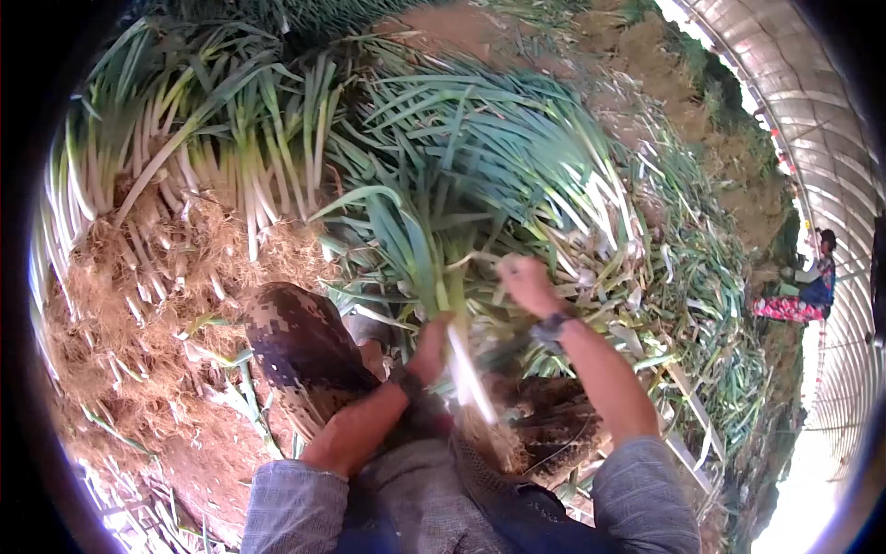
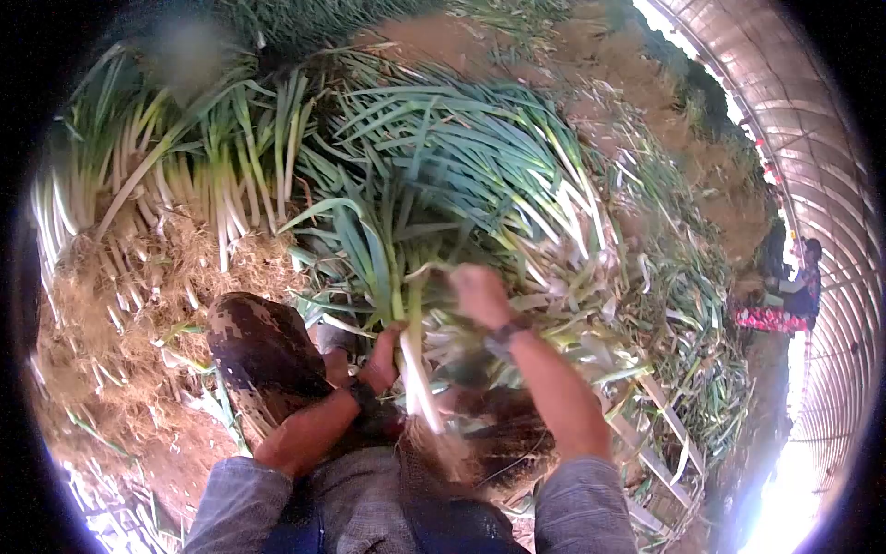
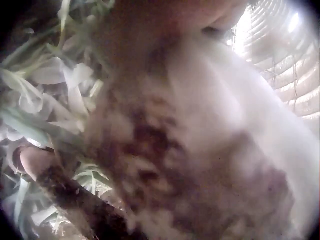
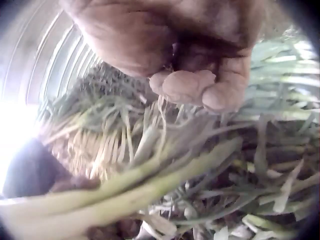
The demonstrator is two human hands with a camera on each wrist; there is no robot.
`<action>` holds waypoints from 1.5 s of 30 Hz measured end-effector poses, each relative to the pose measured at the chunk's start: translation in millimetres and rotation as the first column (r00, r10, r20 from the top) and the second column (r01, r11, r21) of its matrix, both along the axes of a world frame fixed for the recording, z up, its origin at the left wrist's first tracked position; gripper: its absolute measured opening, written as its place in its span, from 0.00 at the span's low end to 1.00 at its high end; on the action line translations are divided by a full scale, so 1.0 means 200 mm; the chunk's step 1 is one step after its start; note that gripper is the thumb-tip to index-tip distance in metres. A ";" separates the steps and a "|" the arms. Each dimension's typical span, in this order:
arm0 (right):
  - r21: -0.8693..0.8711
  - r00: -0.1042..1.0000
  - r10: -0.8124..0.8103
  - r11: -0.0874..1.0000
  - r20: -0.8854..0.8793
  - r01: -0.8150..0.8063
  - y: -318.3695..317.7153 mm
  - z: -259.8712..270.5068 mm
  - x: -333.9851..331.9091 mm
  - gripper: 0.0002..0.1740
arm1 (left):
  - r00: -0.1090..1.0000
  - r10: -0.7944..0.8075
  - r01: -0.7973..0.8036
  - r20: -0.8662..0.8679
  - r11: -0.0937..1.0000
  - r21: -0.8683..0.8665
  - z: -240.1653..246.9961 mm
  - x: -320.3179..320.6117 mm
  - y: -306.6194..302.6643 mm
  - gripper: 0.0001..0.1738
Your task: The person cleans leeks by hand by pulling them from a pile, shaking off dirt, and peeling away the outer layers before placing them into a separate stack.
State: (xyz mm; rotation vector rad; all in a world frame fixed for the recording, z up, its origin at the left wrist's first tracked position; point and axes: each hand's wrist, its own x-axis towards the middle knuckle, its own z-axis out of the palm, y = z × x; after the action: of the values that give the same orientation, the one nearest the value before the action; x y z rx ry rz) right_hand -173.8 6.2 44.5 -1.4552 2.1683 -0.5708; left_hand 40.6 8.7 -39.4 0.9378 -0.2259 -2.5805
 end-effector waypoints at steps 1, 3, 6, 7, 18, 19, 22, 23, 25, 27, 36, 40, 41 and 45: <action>-0.154 0.997 -0.074 0.986 -0.038 0.067 0.09 0.00 -0.17 0.10 | 0.998 -0.014 0.017 -0.059 0.999 0.042 0.00 0.00 -0.01 0.20; -0.126 0.732 -0.504 0.778 0.459 0.615 0.29 0.10 -0.61 0.26 | 1.000 0.008 -0.008 -0.002 0.999 0.052 -0.14 -0.03 -0.03 0.22; -0.159 0.722 -0.476 0.770 0.501 0.618 0.60 0.62 -0.54 0.35 | 0.997 -0.082 0.082 0.005 0.996 -0.026 -0.18 -0.08 -0.06 0.29; -0.133 0.755 -0.451 0.811 0.477 0.569 0.65 0.72 -0.35 0.33 | 1.000 0.007 -0.007 0.006 1.000 -0.017 -0.10 -0.10 -0.07 0.24; -0.111 0.982 0.189 0.976 -0.001 -0.188 0.97 0.37 0.42 0.18 | 0.987 0.125 -0.100 0.102 0.970 -0.221 0.05 -0.29 -0.12 0.15; -0.121 0.986 0.166 0.979 -0.004 -0.166 0.99 0.37 0.44 0.18 | 0.990 0.088 -0.054 0.107 0.957 -0.285 0.04 -0.30 -0.13 0.16; -0.121 0.967 0.248 0.963 0.055 -0.240 1.10 0.36 0.53 0.17 | 0.973 0.205 -0.066 0.108 0.694 -0.717 -0.22 -0.38 -0.12 0.19; -0.125 0.969 0.241 0.964 0.049 -0.233 1.14 0.46 0.54 0.17 | 0.927 0.357 -0.026 0.117 0.372 -0.928 -0.29 -0.39 -0.15 0.21; -0.426 0.781 0.539 0.816 0.316 -0.391 1.26 0.76 0.57 0.14 | 0.946 0.155 -0.031 0.286 0.918 -0.396 -0.19 -0.37 -0.29 0.14; -0.198 0.932 -0.079 0.968 0.354 0.157 1.37 0.80 0.35 0.15 | 0.953 0.298 0.036 0.047 0.041 -0.998 -0.16 -0.32 -0.29 0.14; -0.045 0.860 -0.142 0.981 0.490 0.187 1.21 0.44 0.19 0.37 | 0.994 -0.095 0.105 0.050 0.953 -0.283 0.25 -0.29 -0.09 0.20; -0.012 0.556 -0.141 0.965 0.819 0.263 0.88 0.29 0.25 0.40 | 0.974 -0.225 0.218 0.016 0.920 -0.326 0.39 -0.17 -0.03 0.26; -0.024 0.555 -0.124 0.967 0.822 0.252 0.81 0.20 0.26 0.40 | 0.957 -0.291 0.277 0.001 0.908 -0.315 0.39 -0.12 -0.01 0.26; 0.092 0.398 -0.159 0.979 0.903 0.183 0.57 -0.29 0.26 0.41 | 0.898 -0.313 0.409 0.310 0.853 -0.324 0.39 -0.04 0.18 0.37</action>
State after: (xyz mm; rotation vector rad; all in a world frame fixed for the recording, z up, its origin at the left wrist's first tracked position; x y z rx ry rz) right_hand -121.8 120.8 -14.0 -0.5877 1.3636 -1.1430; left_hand 33.0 44.9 39.3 1.1479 -1.0331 -2.5871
